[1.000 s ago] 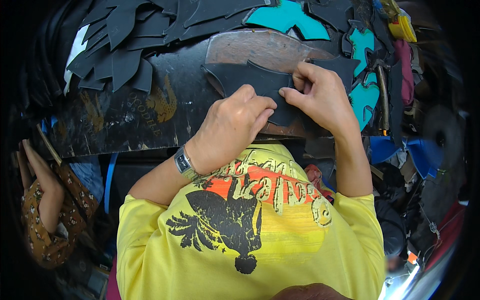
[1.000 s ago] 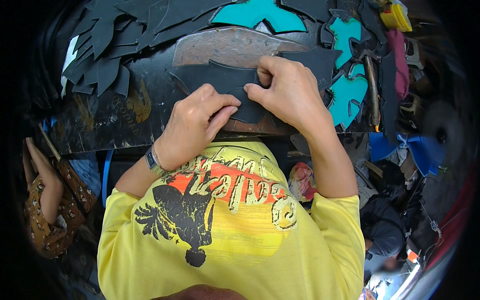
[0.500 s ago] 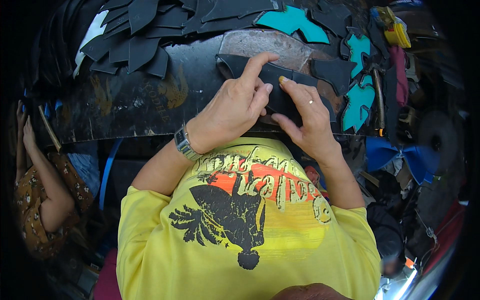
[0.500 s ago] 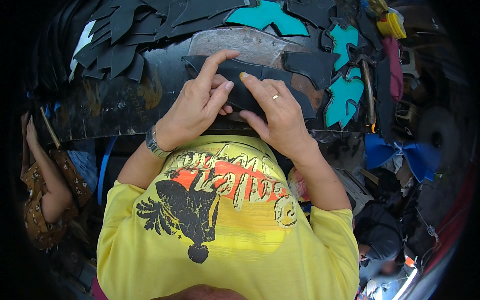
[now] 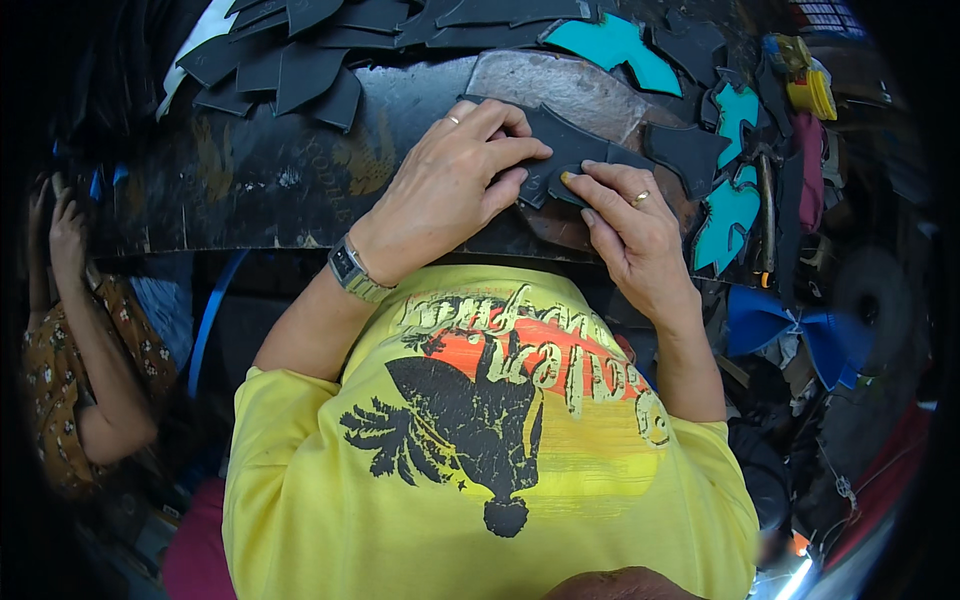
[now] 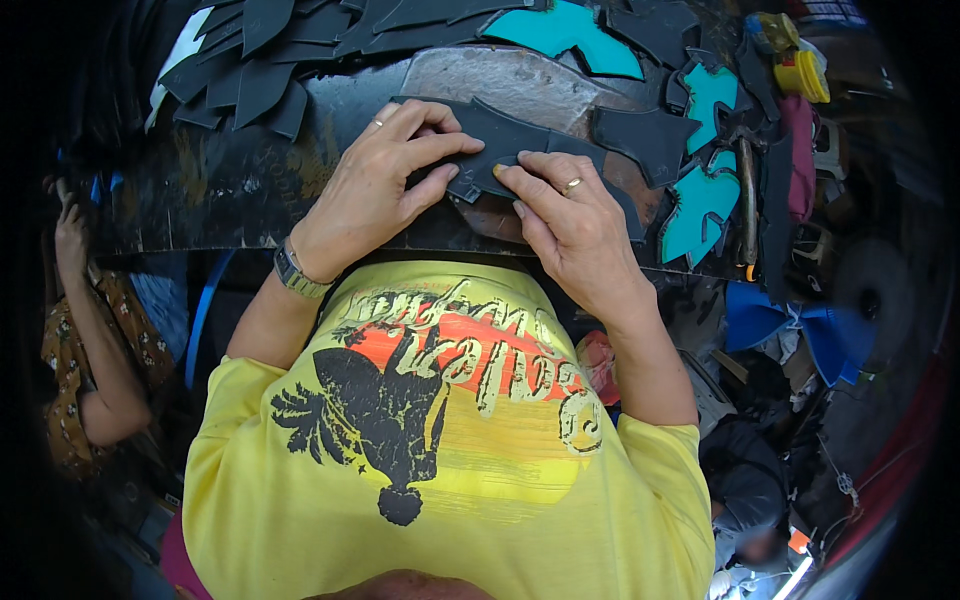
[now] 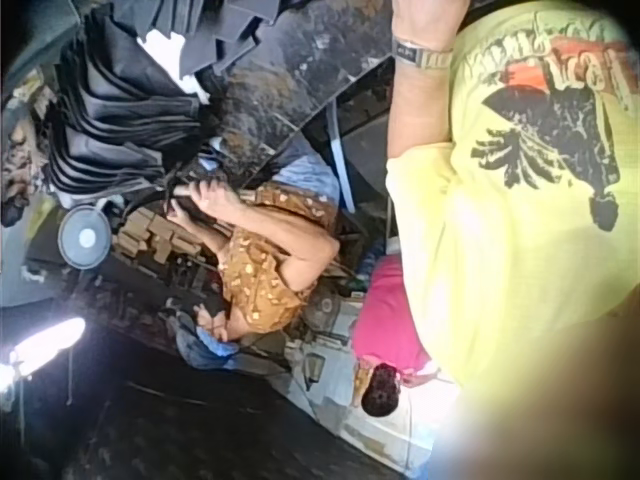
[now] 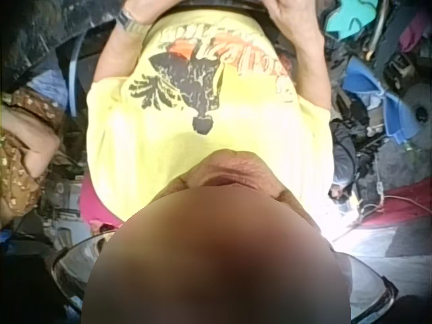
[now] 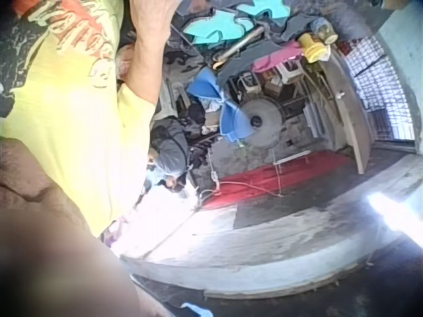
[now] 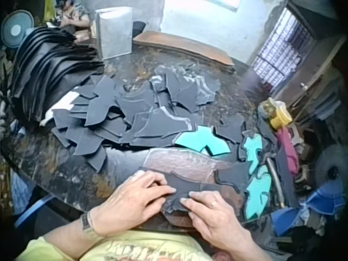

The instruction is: The person repeatedly picks up black rubber pieces, places them on a curved wooden block, and uses a curved metal tool to press and shape the edges. They inspect each piece, reposition it, and continue shaping until satisfied, then set it aside.

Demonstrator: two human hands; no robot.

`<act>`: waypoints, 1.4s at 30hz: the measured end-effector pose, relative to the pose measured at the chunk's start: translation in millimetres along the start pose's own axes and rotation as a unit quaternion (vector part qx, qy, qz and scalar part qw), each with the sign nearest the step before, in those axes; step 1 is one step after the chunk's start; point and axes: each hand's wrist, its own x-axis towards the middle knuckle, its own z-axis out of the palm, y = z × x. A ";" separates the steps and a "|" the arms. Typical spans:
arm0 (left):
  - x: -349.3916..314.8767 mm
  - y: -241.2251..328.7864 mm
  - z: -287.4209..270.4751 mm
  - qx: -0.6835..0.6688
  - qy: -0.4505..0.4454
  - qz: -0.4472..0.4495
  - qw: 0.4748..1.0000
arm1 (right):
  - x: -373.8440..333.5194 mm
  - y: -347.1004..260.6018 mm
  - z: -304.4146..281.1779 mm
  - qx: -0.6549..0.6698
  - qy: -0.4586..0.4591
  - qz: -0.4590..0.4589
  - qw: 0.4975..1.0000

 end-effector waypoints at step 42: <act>52.0 34.8 43.3 0.147 -0.047 0.113 0.982 | -2.3 74.2 -38.9 -0.057 0.199 0.065 0.976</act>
